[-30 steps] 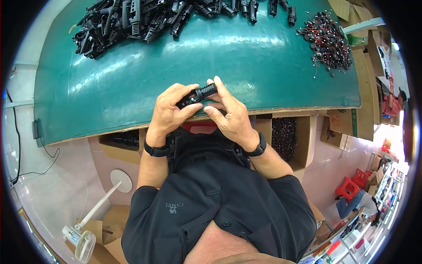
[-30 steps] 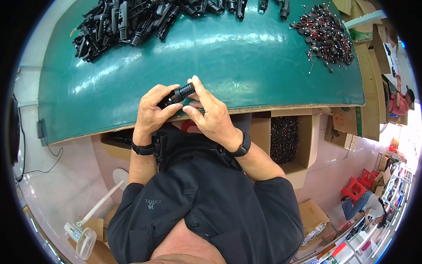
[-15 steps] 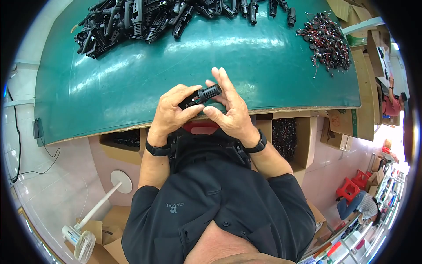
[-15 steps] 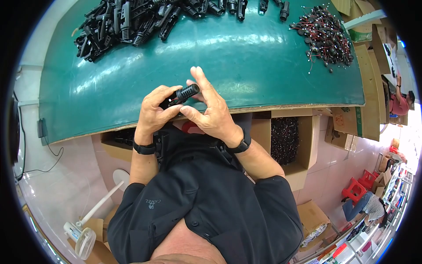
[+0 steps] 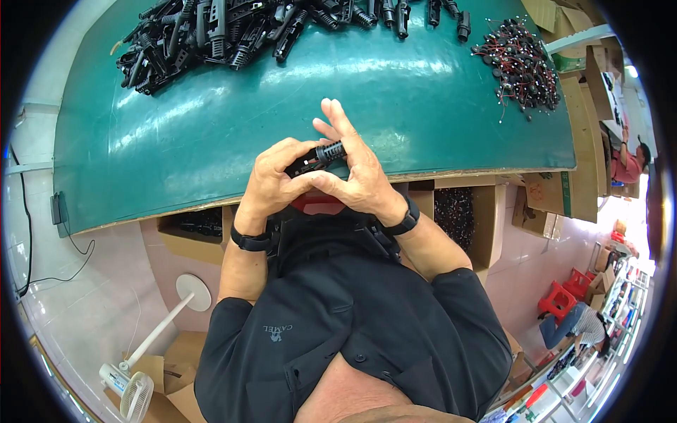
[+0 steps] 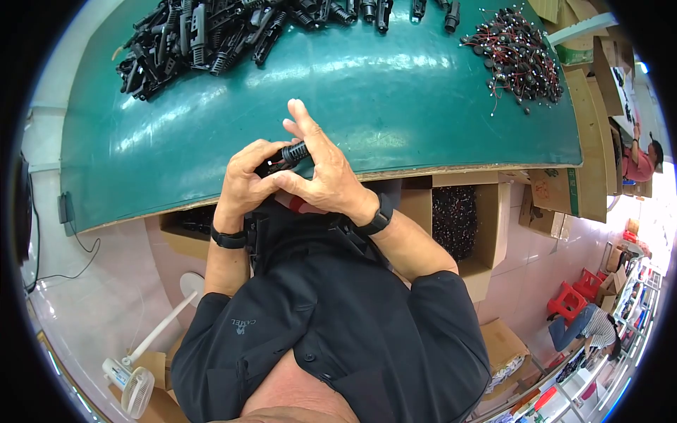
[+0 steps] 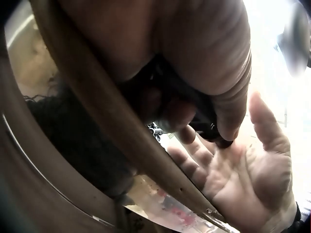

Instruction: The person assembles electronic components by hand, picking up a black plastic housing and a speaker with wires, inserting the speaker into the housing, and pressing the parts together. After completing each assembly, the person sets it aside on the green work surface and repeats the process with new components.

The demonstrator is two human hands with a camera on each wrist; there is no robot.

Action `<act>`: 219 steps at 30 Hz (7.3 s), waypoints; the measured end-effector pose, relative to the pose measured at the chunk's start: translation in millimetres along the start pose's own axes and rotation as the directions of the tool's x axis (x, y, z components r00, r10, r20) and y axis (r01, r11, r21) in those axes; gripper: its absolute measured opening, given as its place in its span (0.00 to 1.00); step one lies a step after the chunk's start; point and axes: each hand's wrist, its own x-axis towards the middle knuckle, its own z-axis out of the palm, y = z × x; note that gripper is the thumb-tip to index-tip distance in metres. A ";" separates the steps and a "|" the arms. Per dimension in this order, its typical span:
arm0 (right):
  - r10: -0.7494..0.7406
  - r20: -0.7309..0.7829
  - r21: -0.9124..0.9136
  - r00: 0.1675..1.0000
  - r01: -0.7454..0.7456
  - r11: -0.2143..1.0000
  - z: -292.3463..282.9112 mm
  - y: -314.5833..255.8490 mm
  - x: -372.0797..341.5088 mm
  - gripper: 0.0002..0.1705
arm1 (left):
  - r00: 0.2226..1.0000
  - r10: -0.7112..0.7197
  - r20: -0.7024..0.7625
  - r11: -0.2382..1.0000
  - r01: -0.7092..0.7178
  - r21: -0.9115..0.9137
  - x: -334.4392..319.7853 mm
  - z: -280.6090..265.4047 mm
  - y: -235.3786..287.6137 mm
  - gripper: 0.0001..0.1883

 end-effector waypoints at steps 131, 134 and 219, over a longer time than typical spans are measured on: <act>-0.196 -0.156 -0.267 0.968 0.149 0.952 6.3 -5.0 1.5 0.48 | 0.994 -0.105 -0.005 0.964 0.100 -0.244 -6.4 -27.5 -5.8 0.22; -0.140 -0.149 -0.249 0.979 0.100 0.963 3.2 -7.5 -1.1 0.45 | 0.997 -0.048 -0.055 0.999 0.047 -0.017 -2.3 -37.4 2.6 0.24; -0.197 0.326 -0.562 0.925 0.356 0.747 -11.7 -26.1 -8.4 0.26 | 0.926 -0.376 -0.027 0.714 0.271 -0.646 0.5 11.2 7.7 0.25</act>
